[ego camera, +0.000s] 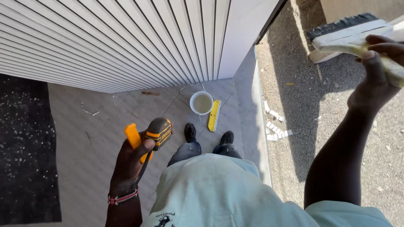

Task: Applying adhesive to the side panel of a furniture piece using a large brush, dipping the brush into a bucket of adhesive repeatedly.

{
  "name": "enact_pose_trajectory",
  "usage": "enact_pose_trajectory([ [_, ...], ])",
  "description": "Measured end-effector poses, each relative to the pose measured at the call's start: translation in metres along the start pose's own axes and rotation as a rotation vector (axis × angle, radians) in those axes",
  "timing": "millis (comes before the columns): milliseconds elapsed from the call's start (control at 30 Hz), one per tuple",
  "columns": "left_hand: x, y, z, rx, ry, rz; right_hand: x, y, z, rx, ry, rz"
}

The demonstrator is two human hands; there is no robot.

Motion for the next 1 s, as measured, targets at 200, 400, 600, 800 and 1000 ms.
enact_pose_trajectory([
  [200,-0.008,-0.090,-0.051,0.015,-0.190,-0.279,-0.192,0.217,0.083,-0.648,-0.155,-0.024],
  [400,0.009,-0.180,-0.175,0.001,-0.141,-0.463,-0.417,0.376,0.182,-1.051,-0.193,-0.163],
  [600,0.025,-0.296,-0.334,0.255,-0.180,-0.370,-0.615,0.481,0.334,-1.104,-0.117,-0.305],
  [800,0.054,-0.388,-0.473,0.400,-0.329,-0.285,-0.712,0.548,0.457,-1.165,-0.024,-0.414],
  [1000,0.023,-0.454,-0.513,0.390,-0.420,-0.318,-0.684,0.558,0.439,-1.106,-0.171,-0.330],
])
Point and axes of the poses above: each hand's wrist, its own y-axis away from the middle knuckle, its own x-axis out of the back of the hand, z = x × y, the point moved 6 cm from there along -y, towards the middle knuckle, and after that the axes turned 1 degree about y, right-handed, at the moved point
